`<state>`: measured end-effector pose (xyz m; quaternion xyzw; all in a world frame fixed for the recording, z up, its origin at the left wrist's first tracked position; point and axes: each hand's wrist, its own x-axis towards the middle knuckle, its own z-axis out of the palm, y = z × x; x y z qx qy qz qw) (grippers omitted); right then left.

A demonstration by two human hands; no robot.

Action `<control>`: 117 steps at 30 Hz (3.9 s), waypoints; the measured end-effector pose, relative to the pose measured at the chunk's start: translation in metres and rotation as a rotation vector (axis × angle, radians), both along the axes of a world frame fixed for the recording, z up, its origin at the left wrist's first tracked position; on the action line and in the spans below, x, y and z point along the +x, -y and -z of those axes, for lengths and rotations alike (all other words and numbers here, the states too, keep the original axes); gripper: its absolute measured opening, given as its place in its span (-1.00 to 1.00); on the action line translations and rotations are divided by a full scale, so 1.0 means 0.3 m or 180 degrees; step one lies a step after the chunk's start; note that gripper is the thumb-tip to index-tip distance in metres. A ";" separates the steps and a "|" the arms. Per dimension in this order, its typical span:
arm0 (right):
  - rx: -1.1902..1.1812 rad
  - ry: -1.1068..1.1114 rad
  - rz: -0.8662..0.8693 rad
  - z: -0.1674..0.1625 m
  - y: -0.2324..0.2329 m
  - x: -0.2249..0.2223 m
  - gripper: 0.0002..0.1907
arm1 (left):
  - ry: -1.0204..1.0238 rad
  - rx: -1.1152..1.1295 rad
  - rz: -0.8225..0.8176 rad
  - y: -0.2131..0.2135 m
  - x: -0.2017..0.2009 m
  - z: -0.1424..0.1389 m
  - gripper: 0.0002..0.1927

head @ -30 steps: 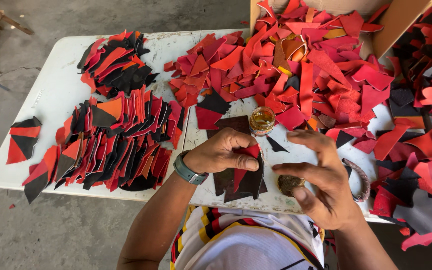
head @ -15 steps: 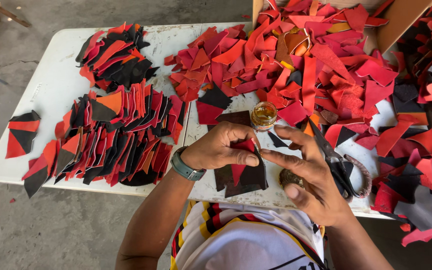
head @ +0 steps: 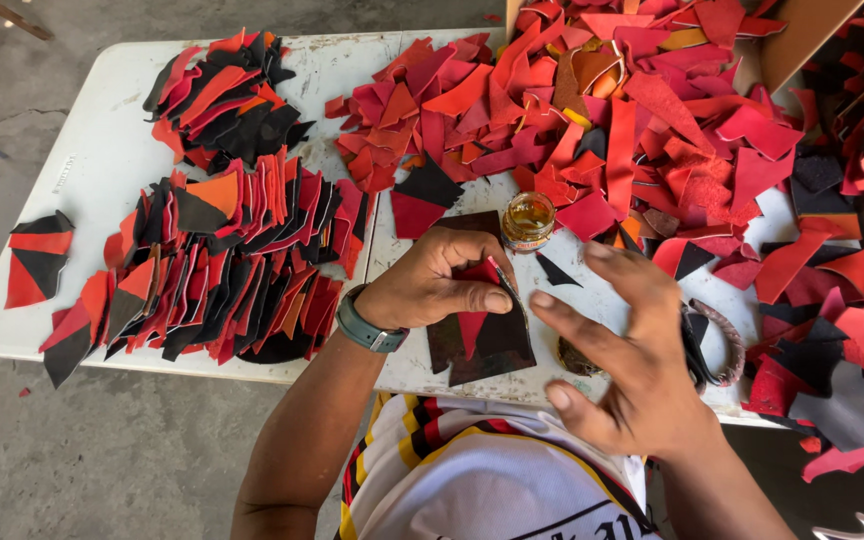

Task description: The person sits at a table covered with red, black and orange foam scraps and assembles a mosaic on a dark rectangular board, picking scraps one at a time and pressing them onto the board. They occasionally trim a scrap with scissors and dip pieces into a jar of glue before placing them.

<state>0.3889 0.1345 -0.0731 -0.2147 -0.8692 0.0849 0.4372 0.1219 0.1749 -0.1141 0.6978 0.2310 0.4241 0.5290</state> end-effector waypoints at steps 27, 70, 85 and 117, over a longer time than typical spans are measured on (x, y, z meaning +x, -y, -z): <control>0.0803 0.0370 0.0352 0.011 0.016 -0.008 -0.50 | 0.0127 -0.0443 0.0605 0.037 0.012 0.010 -0.76; -0.2100 0.0758 0.0489 0.233 0.133 -0.045 -0.30 | -0.2152 -0.0271 -0.0485 -0.245 -0.183 0.255 -0.67; -0.1606 0.1245 0.0245 0.261 0.131 -0.135 -0.17 | -0.2596 -0.0221 -0.0907 -0.199 -0.231 0.287 -0.74; -0.1214 0.0605 0.0346 0.278 0.173 -0.002 -0.46 | -0.2285 0.0336 -0.3115 0.228 -0.154 0.268 -0.62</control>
